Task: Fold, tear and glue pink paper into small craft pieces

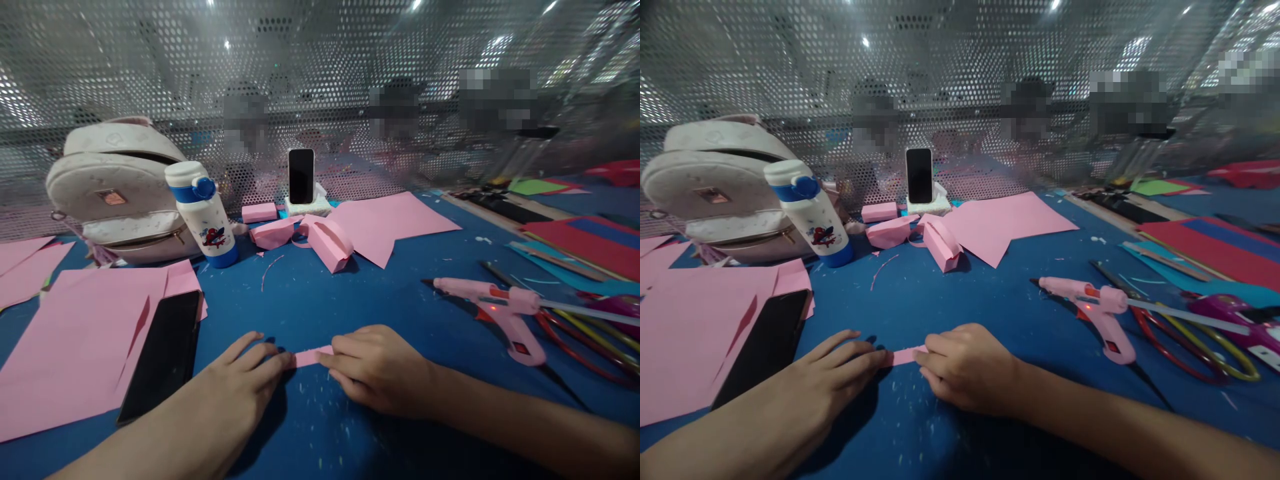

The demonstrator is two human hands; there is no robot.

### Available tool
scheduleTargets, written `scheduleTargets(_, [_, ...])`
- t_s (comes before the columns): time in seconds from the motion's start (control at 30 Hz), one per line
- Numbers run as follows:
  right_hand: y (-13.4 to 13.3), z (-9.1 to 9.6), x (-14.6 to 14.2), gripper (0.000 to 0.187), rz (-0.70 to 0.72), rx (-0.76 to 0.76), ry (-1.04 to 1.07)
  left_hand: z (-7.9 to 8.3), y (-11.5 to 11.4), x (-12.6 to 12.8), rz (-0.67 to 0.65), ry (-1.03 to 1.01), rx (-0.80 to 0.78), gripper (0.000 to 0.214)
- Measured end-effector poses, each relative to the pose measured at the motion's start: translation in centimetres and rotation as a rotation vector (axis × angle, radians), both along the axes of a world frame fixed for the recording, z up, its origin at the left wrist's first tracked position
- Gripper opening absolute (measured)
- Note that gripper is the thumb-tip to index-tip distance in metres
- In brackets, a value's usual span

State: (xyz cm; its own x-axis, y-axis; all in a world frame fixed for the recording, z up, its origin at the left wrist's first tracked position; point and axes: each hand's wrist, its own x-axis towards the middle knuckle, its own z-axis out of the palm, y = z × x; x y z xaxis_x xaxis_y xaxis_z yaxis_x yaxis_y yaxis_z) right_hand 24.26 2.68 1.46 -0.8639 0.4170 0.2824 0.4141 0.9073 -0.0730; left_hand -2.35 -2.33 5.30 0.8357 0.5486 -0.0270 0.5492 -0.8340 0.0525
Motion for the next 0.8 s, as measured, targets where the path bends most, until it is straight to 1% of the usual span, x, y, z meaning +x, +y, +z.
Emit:
scheduleTargets(0.1, [0.0, 0.0, 0.0, 0.023, 0.004, -0.001, -0.009, 0.3, -0.1, 0.1, 0.033, 0.01, -0.057, 0.045])
scheduleTargets(0.23, [0.0, 0.0, 0.0, 0.022, -0.008, -0.014, -0.012, 0.9, -0.1, -0.1, 0.054, -0.008, -0.12, 0.047])
scheduleTargets(0.43, [0.0, 0.1, -0.1, 0.024, 0.0, 0.001, -0.011, 1.9, -0.1, -0.2, 0.077, 0.0, -0.153, 0.049])
scheduleTargets(0.57, [0.0, 0.0, -0.1, 0.025, -0.005, 0.007, -0.002, 1.7, -0.2, -0.3, 0.076, 0.002, -0.138, 0.051])
scheduleTargets(0.7, [-0.1, 0.0, 0.0, 0.024, 0.004, 0.024, -0.011, 1.4, -0.2, -0.4, 0.049, -0.083, -0.058, 0.049])
scheduleTargets(0.8, [-0.1, 0.0, 0.0, 0.024, 0.003, 0.011, -0.023, 1.3, -0.2, -0.4, 0.037, -0.098, -0.018, 0.047])
